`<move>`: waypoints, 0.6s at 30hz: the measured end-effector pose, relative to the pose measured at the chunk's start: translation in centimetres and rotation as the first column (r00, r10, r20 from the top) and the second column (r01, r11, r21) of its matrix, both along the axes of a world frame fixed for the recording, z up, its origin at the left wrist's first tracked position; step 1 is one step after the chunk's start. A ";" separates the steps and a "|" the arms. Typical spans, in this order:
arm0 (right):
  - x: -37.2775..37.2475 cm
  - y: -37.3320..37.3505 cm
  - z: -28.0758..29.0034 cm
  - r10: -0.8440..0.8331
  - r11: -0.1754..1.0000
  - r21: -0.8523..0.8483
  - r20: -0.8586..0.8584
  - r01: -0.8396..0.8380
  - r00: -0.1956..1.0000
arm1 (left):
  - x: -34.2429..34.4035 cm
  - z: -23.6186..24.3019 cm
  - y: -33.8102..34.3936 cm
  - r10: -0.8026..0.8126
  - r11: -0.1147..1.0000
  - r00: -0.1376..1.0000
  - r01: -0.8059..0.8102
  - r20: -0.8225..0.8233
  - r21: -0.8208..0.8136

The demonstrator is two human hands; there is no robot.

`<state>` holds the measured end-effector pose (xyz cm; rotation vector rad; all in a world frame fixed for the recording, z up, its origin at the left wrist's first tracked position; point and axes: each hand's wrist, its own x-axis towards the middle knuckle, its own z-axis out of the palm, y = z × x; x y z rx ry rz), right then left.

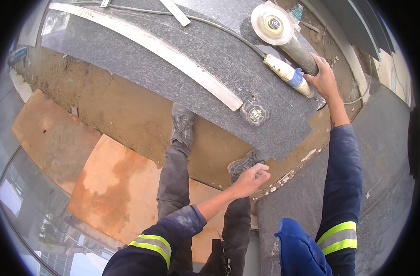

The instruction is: The person uses an angle grinder to cut a dark stone slab, then measures and marks it with a tape measure and straightedge. The person repositions the slab and resumes cutting with the angle grinder.

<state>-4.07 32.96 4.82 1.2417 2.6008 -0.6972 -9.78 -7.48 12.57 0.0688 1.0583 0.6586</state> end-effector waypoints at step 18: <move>0.2 -1.9 4.1 -0.109 0.989 0.104 0.008 0.107 0.994 | -2.0 0.8 0.9 0.033 0.998 0.999 -0.033 0.013 0.058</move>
